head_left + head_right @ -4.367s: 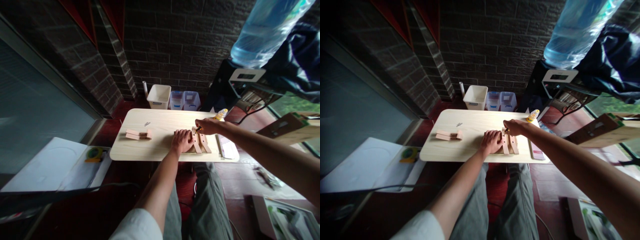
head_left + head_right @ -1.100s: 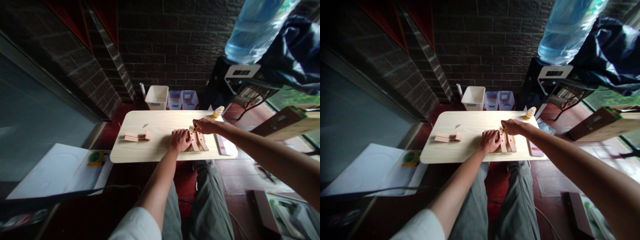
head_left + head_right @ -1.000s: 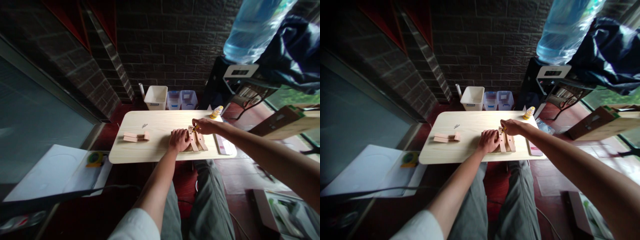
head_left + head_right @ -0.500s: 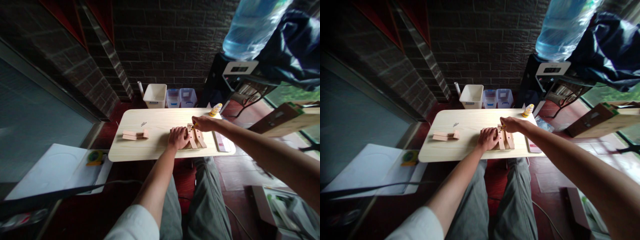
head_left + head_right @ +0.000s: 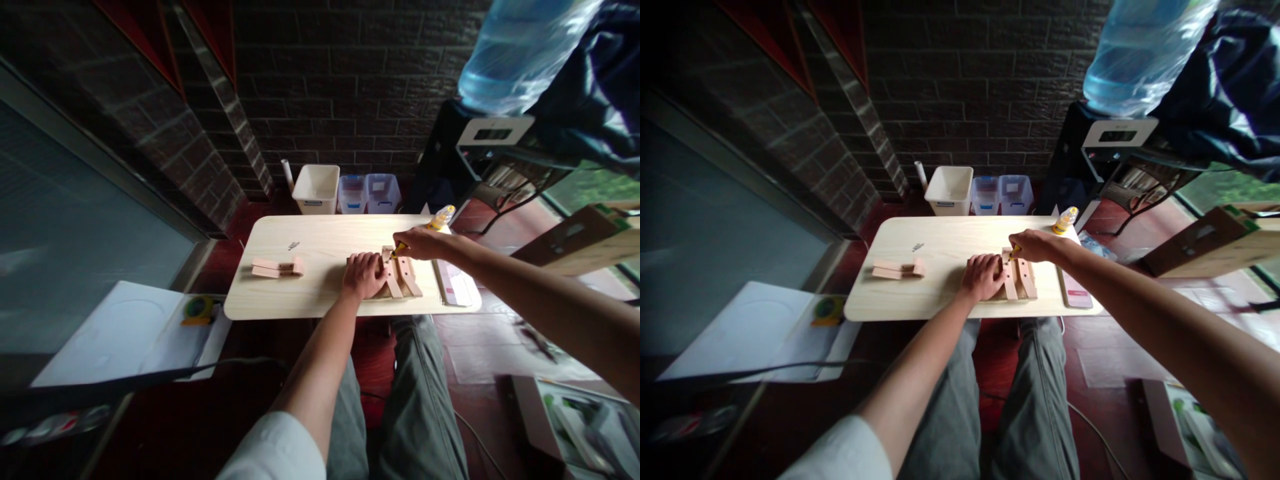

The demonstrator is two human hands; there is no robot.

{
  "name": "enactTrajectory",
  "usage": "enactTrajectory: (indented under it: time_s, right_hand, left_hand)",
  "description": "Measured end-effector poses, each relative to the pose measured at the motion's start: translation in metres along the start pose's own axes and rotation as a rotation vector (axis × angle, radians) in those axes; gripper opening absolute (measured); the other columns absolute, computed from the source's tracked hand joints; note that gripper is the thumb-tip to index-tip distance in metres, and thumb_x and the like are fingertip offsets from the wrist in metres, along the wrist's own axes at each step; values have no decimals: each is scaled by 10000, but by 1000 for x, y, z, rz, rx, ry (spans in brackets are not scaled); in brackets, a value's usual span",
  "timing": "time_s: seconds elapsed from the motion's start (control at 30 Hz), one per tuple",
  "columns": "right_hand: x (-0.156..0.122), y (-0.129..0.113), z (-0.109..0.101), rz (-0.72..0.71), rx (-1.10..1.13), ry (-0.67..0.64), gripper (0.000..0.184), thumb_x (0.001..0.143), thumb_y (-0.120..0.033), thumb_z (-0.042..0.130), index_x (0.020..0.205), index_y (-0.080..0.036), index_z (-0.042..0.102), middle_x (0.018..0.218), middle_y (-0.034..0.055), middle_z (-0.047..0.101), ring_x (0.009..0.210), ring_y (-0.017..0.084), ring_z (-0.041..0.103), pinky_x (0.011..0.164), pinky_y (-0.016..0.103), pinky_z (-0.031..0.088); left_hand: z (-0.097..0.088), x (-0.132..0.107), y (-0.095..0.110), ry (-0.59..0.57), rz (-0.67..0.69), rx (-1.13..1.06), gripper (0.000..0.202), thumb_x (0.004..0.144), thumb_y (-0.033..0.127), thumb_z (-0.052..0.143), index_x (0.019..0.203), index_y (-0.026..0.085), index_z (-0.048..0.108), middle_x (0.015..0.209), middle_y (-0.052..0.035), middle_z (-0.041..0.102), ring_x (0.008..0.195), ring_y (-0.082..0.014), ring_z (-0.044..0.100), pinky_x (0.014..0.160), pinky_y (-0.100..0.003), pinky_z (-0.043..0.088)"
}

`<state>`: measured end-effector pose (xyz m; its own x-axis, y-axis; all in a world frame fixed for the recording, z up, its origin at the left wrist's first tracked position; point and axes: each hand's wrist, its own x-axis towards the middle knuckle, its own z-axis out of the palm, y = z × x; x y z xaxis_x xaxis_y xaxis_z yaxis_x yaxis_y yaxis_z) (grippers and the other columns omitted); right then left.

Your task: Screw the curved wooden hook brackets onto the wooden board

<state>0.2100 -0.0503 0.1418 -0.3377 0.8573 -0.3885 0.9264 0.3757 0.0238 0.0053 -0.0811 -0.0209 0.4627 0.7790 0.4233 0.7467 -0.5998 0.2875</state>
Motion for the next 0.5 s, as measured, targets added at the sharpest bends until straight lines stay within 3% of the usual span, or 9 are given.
enactTrajectory:
  time_s: [0.5]
  right_hand:
    - [5, -12, -2, -7, -11, 38, 371, 1045, -419, 701, 1338, -192, 672, 1320, 94, 715, 1103, 234, 733, 943, 452, 643]
  left_hand:
    - [-4, 0, 2, 14, 3, -14, 391, 998, 431, 635, 1355, 271, 630, 1262, -119, 731, 1237, -336, 636, 1126, -550, 428]
